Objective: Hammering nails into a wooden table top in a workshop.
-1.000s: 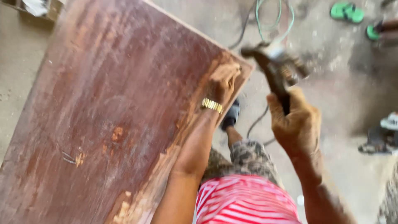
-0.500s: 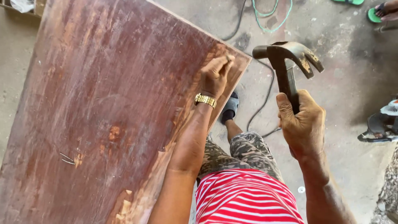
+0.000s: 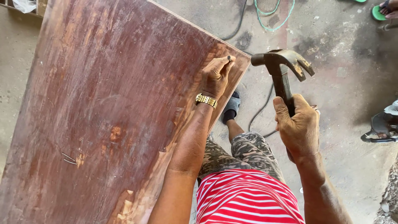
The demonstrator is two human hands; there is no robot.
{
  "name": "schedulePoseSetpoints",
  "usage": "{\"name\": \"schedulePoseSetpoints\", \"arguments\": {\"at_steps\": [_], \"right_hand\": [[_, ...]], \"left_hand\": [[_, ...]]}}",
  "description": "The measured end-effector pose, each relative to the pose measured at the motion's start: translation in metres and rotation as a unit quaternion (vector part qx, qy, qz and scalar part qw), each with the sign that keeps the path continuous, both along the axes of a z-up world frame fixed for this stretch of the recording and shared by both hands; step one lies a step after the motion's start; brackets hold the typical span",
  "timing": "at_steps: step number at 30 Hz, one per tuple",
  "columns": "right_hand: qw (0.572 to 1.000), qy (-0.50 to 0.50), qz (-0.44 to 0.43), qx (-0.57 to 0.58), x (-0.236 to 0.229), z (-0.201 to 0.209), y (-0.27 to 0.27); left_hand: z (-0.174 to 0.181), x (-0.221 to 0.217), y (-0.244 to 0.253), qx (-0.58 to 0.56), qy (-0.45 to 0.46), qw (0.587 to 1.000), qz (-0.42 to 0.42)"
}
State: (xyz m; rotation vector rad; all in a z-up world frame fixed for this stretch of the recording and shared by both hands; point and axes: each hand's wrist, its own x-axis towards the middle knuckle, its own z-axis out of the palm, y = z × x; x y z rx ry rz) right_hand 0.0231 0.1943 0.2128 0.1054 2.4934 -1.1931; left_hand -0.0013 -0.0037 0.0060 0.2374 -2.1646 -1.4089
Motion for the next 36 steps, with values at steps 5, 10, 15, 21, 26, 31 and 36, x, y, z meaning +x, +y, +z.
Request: {"name": "schedulePoseSetpoints", "arguments": {"at_steps": [5, 10, 15, 21, 26, 31, 36], "right_hand": [[1.0, -0.004, 0.003, 0.014, -0.001, -0.001, -0.001], [0.996, 0.046, 0.041, 0.071, -0.006, -0.006, -0.001], [0.979, 0.051, 0.118, 0.16, -0.015, 0.017, -0.015], [0.956, 0.246, 0.156, 0.038, -0.007, 0.03, -0.015], [0.957, 0.171, 0.168, 0.166, -0.012, 0.001, -0.014], [0.95, 0.23, 0.162, 0.132, -0.002, 0.017, -0.014], [0.93, 0.221, 0.182, 0.229, -0.008, -0.005, -0.021]], "left_hand": [[0.005, 0.002, 0.0, -0.027, -0.009, 1.0, -0.009], [0.013, 0.007, 0.002, -0.071, -0.002, 0.997, -0.015], [0.017, 0.008, 0.004, -0.127, -0.018, 0.991, -0.022], [0.017, 0.008, 0.004, -0.109, -0.011, 0.994, -0.024], [0.015, 0.008, 0.005, -0.118, -0.013, 0.993, -0.012], [0.01, 0.014, 0.01, -0.086, -0.072, 0.994, -0.017], [0.016, 0.008, 0.005, -0.128, -0.013, 0.992, -0.001]]}}
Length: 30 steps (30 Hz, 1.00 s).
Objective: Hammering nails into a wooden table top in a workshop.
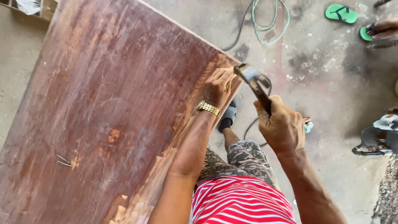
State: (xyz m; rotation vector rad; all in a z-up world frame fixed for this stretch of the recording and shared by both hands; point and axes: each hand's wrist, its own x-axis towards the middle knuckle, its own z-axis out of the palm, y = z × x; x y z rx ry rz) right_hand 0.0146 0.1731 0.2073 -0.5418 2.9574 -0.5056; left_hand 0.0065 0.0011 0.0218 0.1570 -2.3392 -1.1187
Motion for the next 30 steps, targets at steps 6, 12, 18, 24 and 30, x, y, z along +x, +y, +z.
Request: {"name": "schedulePoseSetpoints", "arguments": {"at_steps": [6, 12, 18, 24, 30], "right_hand": [[0.975, 0.026, 0.001, -0.219, 0.01, 0.021, -0.001], [0.997, -0.031, -0.03, -0.069, 0.01, -0.015, 0.015], [0.967, -0.085, -0.151, -0.187, 0.039, -0.024, 0.078], [0.914, -0.234, -0.304, -0.129, 0.066, -0.057, 0.145], [0.863, -0.282, -0.395, -0.142, 0.089, -0.071, 0.169]], "left_hand": [[0.0, 0.015, 0.007, 0.028, -0.037, 0.999, 0.004], [0.001, -0.001, -0.001, 0.009, 0.007, 1.0, 0.006], [-0.017, -0.011, -0.01, -0.039, -0.004, 0.995, -0.093], [0.018, -0.001, -0.009, 0.154, -0.001, 0.988, 0.029], [0.001, -0.003, -0.011, 0.468, -0.007, 0.882, 0.047]]}}
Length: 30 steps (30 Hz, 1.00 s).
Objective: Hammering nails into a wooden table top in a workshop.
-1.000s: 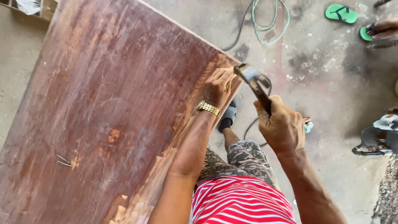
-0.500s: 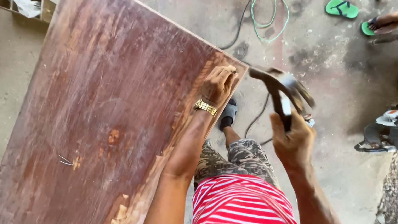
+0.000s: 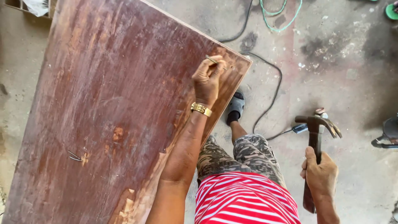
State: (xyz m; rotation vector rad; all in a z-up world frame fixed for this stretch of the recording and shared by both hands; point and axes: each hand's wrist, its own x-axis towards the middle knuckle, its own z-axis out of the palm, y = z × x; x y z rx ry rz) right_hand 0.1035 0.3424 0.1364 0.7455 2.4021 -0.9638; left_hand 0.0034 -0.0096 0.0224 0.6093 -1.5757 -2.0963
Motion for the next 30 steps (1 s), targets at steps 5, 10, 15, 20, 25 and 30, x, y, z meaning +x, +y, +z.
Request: {"name": "schedulePoseSetpoints", "arguments": {"at_steps": [5, 10, 15, 20, 25, 30], "right_hand": [[0.999, -0.004, -0.029, -0.04, 0.007, -0.006, 0.001], [0.999, -0.005, -0.017, -0.051, 0.004, -0.012, -0.003], [0.999, -0.011, 0.031, -0.023, 0.004, -0.017, -0.004], [0.999, -0.023, 0.026, -0.028, 0.002, -0.019, -0.004], [0.999, -0.022, 0.037, -0.025, -0.008, -0.01, -0.018], [0.996, 0.024, 0.086, -0.01, -0.035, 0.02, -0.054]], "left_hand": [[-0.017, -0.002, 0.015, -0.207, -0.011, 0.977, -0.04], [-0.015, -0.007, 0.015, -0.265, -0.002, 0.963, -0.041], [0.0, -0.003, 0.011, -0.37, 0.008, 0.926, -0.073], [-0.012, -0.003, 0.011, -0.352, 0.022, 0.933, -0.065], [-0.002, -0.003, 0.009, -0.339, 0.04, 0.938, -0.068], [0.005, -0.003, 0.008, -0.412, 0.038, 0.905, -0.099]]}}
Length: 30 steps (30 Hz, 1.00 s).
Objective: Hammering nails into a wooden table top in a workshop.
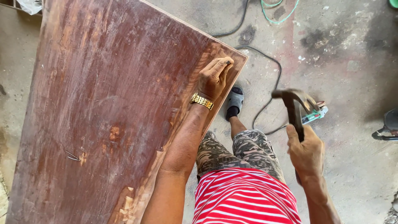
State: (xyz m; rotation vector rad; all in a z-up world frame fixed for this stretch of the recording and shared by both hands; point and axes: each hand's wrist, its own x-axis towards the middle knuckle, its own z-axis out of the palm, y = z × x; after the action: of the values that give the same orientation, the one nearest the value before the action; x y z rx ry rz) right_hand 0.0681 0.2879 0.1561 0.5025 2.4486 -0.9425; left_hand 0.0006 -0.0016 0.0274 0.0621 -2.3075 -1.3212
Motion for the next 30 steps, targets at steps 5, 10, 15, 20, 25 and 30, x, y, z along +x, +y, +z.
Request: {"name": "schedulePoseSetpoints", "arguments": {"at_steps": [5, 10, 15, 20, 25, 30], "right_hand": [[0.975, 0.169, 0.146, -0.02, -0.045, 0.042, -0.053], [0.94, 0.231, 0.247, -0.041, -0.066, 0.053, -0.085], [0.902, 0.264, 0.334, 0.073, -0.071, 0.049, -0.095], [0.923, 0.272, 0.27, -0.029, -0.064, 0.056, -0.092], [0.9, 0.266, 0.334, 0.084, -0.073, 0.052, -0.1], [0.928, 0.293, 0.213, -0.09, -0.061, 0.085, -0.109]], "left_hand": [[-0.008, -0.004, 0.001, -0.05, 0.006, 0.999, 0.002], [-0.009, 0.0, -0.001, -0.067, 0.007, 0.998, -0.011], [-0.004, 0.0, -0.002, -0.053, -0.006, 0.999, -0.007], [-0.008, 0.004, 0.002, -0.037, -0.008, 0.999, -0.007], [-0.009, -0.003, -0.001, -0.058, -0.011, 0.998, 0.013], [-0.005, 0.007, 0.001, -0.046, 0.002, 0.999, -0.002]]}}
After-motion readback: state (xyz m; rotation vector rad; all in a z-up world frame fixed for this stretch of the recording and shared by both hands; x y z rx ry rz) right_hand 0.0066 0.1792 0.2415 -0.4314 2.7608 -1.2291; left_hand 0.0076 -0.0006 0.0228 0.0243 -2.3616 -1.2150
